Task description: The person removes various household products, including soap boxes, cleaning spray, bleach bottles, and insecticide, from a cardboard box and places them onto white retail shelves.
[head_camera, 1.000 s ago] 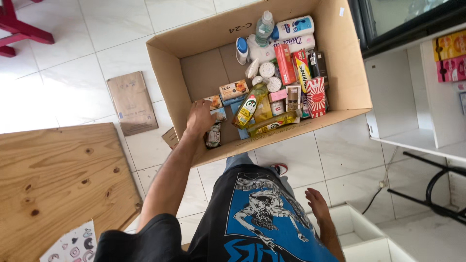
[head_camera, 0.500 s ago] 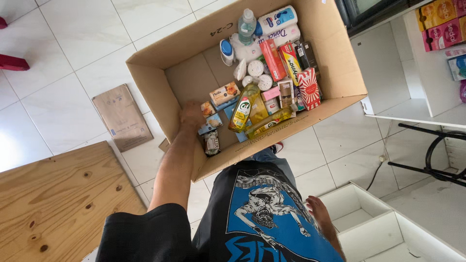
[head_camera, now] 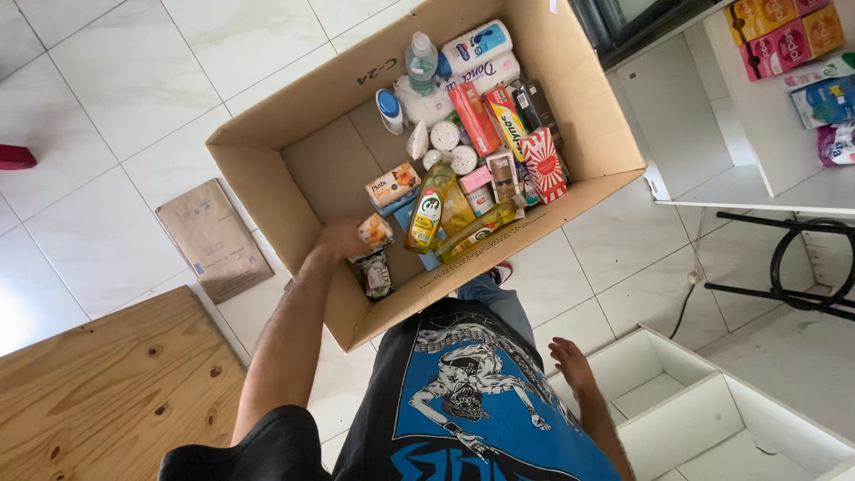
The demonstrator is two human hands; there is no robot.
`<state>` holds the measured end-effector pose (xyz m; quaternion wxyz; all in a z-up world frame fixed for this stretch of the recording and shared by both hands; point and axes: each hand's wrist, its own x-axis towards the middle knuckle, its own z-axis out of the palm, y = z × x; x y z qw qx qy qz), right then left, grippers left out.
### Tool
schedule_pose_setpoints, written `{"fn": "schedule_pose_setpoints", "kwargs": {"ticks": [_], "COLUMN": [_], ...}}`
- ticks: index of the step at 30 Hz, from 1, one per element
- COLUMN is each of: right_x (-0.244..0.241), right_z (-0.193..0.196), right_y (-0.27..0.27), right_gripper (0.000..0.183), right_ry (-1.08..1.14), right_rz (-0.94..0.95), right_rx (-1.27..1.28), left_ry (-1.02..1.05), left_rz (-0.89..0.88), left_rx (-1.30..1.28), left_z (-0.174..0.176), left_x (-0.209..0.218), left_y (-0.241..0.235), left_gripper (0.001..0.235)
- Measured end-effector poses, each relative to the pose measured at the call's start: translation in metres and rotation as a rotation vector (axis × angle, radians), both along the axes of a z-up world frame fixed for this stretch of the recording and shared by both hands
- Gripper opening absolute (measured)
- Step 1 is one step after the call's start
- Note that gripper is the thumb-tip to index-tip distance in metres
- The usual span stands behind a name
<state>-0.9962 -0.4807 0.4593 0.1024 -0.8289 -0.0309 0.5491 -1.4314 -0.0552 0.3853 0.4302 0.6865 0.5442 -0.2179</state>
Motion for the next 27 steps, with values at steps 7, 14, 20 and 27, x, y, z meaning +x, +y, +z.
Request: {"fn": "schedule_pose_setpoints", "kwargs": {"ticks": [7,14,20,27], "right_x": [0.008,0.013,0.002,-0.007], "right_z": [-0.012,-0.06,-0.041,0.04], "right_y": [-0.022,-0.064,-0.041,0.048], "right_gripper": [0.058,0.065,0.067,0.061], "right_ry": [0.014,0.047,0.061,-0.019], "right_rz": [-0.08,-0.153,-0.122,-0.037], "right_rx": [0.122,0.185,0.185,0.288], "left_ry": [0.051,-0.044,-0.076,-0.115], "left_rz": [-0.258,-0.18,-0.16,0.029], "left_rx": [0.038,0.022,0.012,0.09], "left_z": [-0.013,-0.073,-0.024,0.101], "left_x": [0.017,0.004,0.008,0.003], "left_y": [-0.022,-0.032,-0.028,-0.02], "left_gripper": [0.068,0.069,0.066,0.056]}}
